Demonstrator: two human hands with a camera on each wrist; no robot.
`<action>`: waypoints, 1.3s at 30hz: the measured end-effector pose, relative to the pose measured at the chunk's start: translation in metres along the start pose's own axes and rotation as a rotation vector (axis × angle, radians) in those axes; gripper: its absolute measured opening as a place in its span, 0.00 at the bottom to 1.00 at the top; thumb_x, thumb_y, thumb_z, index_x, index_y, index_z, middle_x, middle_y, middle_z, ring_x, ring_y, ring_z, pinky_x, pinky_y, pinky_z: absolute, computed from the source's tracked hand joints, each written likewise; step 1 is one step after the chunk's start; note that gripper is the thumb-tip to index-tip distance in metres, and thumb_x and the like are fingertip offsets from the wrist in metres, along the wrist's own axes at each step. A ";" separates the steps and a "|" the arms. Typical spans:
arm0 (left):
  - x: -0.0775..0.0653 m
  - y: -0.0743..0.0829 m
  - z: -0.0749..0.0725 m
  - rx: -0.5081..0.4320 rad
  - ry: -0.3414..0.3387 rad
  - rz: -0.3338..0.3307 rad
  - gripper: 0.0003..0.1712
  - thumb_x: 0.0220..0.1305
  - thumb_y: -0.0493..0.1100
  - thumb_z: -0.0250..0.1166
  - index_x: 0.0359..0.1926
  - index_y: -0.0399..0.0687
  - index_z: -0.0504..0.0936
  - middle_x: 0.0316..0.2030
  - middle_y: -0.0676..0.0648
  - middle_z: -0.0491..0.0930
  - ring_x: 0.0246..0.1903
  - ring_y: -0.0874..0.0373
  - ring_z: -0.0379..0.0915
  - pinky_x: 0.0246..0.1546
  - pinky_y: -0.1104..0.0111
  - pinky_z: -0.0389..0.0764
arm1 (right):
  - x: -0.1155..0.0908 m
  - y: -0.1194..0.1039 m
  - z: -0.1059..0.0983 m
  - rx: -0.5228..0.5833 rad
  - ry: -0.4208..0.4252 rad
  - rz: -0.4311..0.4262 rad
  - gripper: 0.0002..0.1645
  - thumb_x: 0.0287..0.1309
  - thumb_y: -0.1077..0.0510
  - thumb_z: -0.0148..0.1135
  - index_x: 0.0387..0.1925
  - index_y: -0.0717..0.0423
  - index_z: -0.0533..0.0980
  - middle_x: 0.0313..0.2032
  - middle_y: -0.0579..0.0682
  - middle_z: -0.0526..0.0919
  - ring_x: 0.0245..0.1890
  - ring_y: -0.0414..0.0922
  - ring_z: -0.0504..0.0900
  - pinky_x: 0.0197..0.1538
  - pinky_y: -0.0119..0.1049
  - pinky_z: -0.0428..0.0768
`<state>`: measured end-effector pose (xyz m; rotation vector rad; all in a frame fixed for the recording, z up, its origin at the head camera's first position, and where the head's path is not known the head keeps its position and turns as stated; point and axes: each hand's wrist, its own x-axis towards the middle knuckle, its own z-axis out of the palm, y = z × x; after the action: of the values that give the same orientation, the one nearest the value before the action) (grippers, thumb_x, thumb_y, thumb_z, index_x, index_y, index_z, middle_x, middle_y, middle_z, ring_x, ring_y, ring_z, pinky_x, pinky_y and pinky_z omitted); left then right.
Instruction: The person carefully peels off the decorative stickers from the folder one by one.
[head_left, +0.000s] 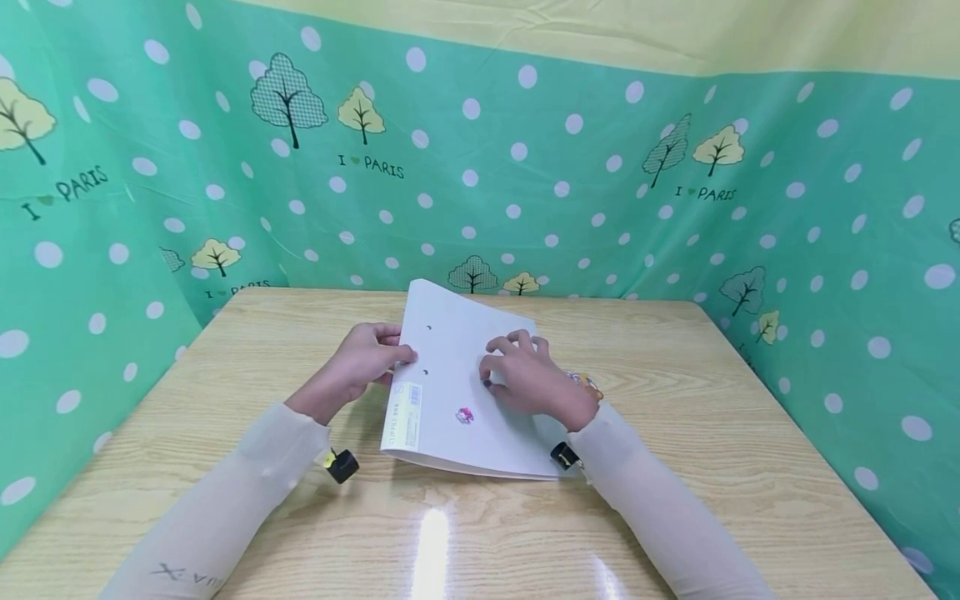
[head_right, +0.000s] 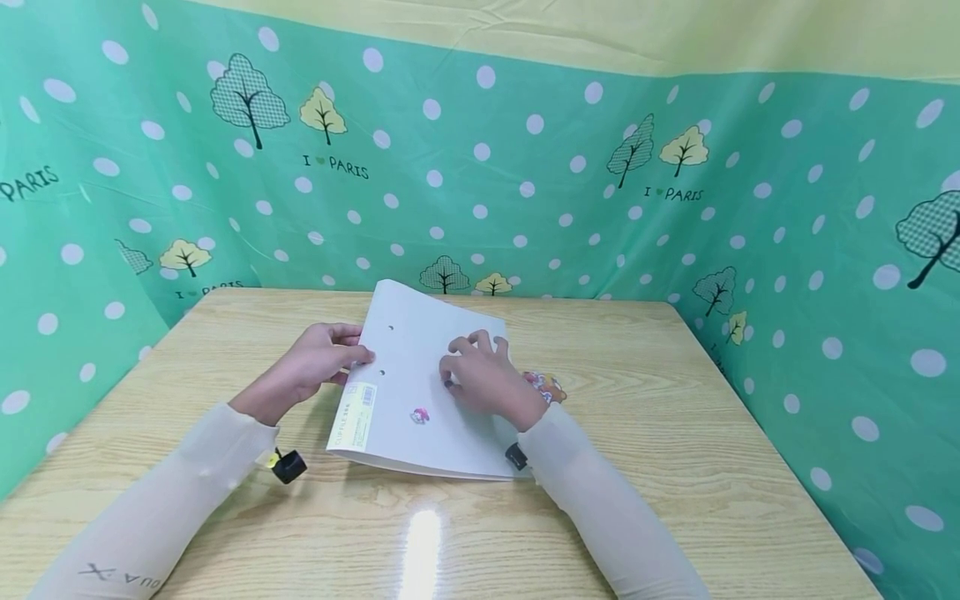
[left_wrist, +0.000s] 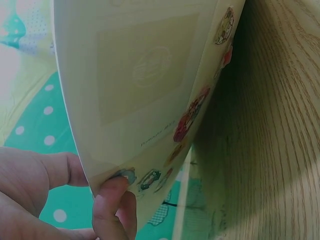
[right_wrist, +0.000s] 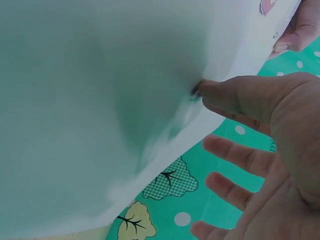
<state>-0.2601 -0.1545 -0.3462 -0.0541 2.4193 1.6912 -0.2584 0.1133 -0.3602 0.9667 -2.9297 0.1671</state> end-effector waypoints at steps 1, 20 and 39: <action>0.000 0.000 0.000 0.000 -0.001 0.000 0.35 0.66 0.37 0.66 0.72 0.33 0.66 0.57 0.37 0.76 0.42 0.50 0.82 0.41 0.60 0.85 | 0.000 0.000 0.000 0.003 -0.005 0.000 0.07 0.66 0.54 0.68 0.43 0.38 0.84 0.66 0.53 0.74 0.68 0.63 0.63 0.66 0.70 0.59; 0.001 -0.001 0.000 0.005 0.005 -0.008 0.35 0.67 0.36 0.65 0.72 0.34 0.66 0.57 0.37 0.76 0.41 0.51 0.82 0.36 0.64 0.83 | 0.002 0.006 0.001 0.013 -0.057 0.027 0.05 0.66 0.53 0.67 0.35 0.37 0.81 0.67 0.52 0.72 0.70 0.63 0.60 0.66 0.70 0.59; 0.002 -0.001 0.000 0.003 -0.003 -0.010 0.35 0.67 0.37 0.65 0.72 0.34 0.66 0.57 0.37 0.77 0.42 0.50 0.82 0.38 0.63 0.84 | -0.011 0.039 -0.029 0.014 0.032 0.107 0.07 0.63 0.56 0.71 0.29 0.42 0.82 0.71 0.59 0.67 0.70 0.70 0.58 0.63 0.74 0.58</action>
<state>-0.2619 -0.1546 -0.3481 -0.0637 2.4153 1.6822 -0.2718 0.1544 -0.3353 0.8010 -2.9556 0.2057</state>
